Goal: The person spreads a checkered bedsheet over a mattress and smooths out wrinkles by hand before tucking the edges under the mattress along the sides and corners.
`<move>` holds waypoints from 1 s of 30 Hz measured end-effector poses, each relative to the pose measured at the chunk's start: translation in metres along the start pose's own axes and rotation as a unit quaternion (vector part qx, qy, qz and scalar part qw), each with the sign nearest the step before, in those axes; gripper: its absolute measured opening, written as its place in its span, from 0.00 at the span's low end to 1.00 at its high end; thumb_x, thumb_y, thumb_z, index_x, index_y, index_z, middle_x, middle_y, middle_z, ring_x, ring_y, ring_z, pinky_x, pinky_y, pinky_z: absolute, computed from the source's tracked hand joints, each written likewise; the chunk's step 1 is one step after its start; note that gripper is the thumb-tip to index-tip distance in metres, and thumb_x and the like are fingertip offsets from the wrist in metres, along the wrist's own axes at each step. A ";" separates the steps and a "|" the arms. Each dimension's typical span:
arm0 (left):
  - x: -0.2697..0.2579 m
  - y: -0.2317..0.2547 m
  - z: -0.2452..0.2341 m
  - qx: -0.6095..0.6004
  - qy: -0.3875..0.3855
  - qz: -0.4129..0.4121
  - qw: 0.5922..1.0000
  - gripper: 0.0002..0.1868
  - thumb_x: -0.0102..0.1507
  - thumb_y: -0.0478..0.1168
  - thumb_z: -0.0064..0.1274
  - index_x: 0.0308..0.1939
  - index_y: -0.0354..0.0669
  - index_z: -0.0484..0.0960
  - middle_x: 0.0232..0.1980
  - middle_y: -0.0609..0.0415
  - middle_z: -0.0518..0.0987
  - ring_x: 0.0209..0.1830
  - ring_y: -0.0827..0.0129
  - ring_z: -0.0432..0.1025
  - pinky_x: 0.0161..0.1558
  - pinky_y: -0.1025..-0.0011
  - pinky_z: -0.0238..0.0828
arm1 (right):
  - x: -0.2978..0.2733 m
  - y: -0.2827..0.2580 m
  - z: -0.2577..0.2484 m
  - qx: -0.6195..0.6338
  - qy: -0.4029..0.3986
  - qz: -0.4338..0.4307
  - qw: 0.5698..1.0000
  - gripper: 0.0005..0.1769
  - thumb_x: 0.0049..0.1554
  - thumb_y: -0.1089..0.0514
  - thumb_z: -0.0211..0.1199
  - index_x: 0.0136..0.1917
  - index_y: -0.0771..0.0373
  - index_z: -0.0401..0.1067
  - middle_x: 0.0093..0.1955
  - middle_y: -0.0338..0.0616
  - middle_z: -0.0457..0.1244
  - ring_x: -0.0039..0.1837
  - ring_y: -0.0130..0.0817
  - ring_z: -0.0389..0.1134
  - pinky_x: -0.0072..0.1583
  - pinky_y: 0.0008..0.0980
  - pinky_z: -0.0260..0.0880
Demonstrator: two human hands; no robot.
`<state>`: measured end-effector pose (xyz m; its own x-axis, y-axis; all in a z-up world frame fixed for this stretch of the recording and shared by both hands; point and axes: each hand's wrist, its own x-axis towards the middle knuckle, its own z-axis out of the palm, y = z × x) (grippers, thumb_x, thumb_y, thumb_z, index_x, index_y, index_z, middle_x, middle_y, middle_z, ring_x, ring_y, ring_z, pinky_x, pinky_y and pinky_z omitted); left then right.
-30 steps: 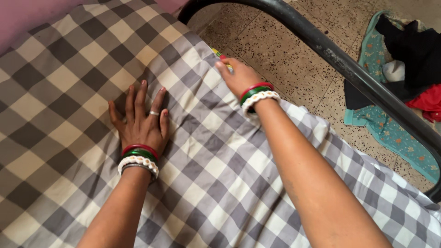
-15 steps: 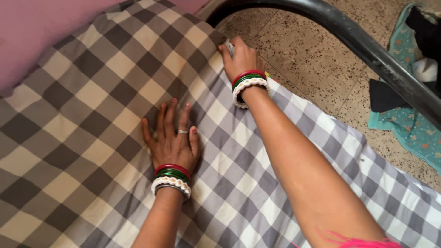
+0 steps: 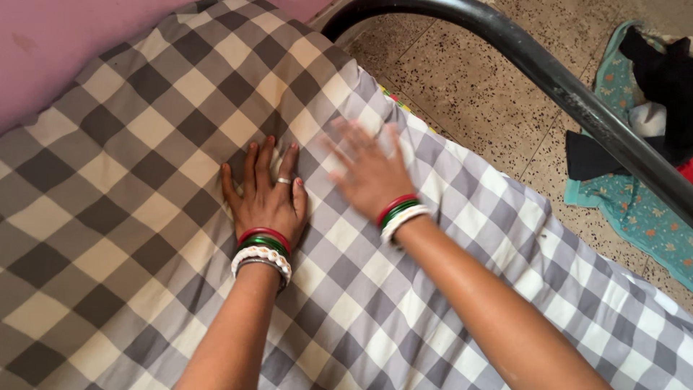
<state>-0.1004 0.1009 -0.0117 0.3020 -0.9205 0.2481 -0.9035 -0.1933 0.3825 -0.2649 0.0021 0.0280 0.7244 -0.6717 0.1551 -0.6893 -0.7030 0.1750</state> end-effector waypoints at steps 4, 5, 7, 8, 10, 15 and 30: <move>0.000 -0.014 -0.014 -0.007 -0.056 0.033 0.998 0.30 0.68 0.53 0.39 0.76 0.65 0.62 0.82 0.55 0.53 0.82 0.60 0.44 0.75 0.40 0.28 | -0.014 0.076 -0.001 0.050 -0.070 0.192 0.978 0.30 0.66 0.39 0.43 0.79 0.45 0.54 0.82 0.43 0.47 0.80 0.41 0.49 0.75 0.68 0.30; 0.002 -0.022 -0.020 -0.006 -0.073 0.056 0.996 0.30 0.69 0.54 0.38 0.76 0.64 0.62 0.82 0.54 0.52 0.82 0.59 0.43 0.74 0.39 0.28 | -0.017 0.091 -0.002 0.086 -0.119 0.249 0.957 0.30 0.67 0.39 0.40 0.79 0.46 0.53 0.81 0.41 0.46 0.78 0.43 0.48 0.74 0.69 0.27; 0.003 -0.039 -0.031 0.017 -0.065 0.006 0.998 0.28 0.69 0.55 0.37 0.75 0.69 0.62 0.83 0.55 0.50 0.83 0.58 0.41 0.75 0.40 0.27 | -0.037 0.110 -0.006 0.078 -0.098 0.267 0.955 0.28 0.65 0.41 0.44 0.75 0.47 0.61 0.80 0.46 0.49 0.75 0.46 0.52 0.73 0.67 0.33; 0.003 -0.042 -0.032 0.027 -0.063 -0.019 0.997 0.28 0.69 0.56 0.36 0.75 0.71 0.62 0.84 0.56 0.49 0.84 0.57 0.39 0.75 0.40 0.26 | -0.047 0.113 -0.005 0.074 -0.091 0.276 0.954 0.27 0.65 0.41 0.46 0.73 0.48 0.66 0.79 0.48 0.50 0.74 0.47 0.54 0.72 0.66 0.36; 0.008 -0.035 -0.022 0.031 -0.031 -0.050 0.998 0.29 0.70 0.56 0.35 0.77 0.71 0.61 0.84 0.54 0.47 0.83 0.54 0.37 0.74 0.39 0.23 | -0.067 0.105 -0.001 0.098 -0.055 0.306 0.945 0.24 0.67 0.41 0.46 0.68 0.50 0.69 0.73 0.45 0.58 0.72 0.45 0.59 0.72 0.59 0.49; 0.034 0.015 0.022 0.027 -0.031 -0.037 0.998 0.30 0.71 0.58 0.31 0.78 0.69 0.57 0.85 0.56 0.43 0.84 0.51 0.33 0.74 0.38 0.16 | -0.071 0.097 0.013 0.148 0.096 0.384 0.906 0.19 0.68 0.43 0.48 0.50 0.57 0.73 0.52 0.46 0.69 0.56 0.51 0.68 0.58 0.54 0.63; 0.085 0.131 0.039 -0.194 -0.104 0.224 0.949 0.23 0.63 0.56 0.47 0.60 0.59 0.81 0.79 0.44 0.57 0.73 0.53 0.60 0.70 0.43 0.50 | -0.072 0.102 0.036 0.120 0.176 0.363 0.907 0.16 0.68 0.51 0.48 0.46 0.60 0.71 0.44 0.48 0.68 0.47 0.51 0.69 0.50 0.50 0.63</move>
<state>-0.2047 -0.0160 0.0246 -0.1892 -0.9357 0.2977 -0.7348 0.3360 0.5893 -0.3877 -0.0293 -0.0002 0.0076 -0.8910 0.4539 -0.9373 -0.1645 -0.3072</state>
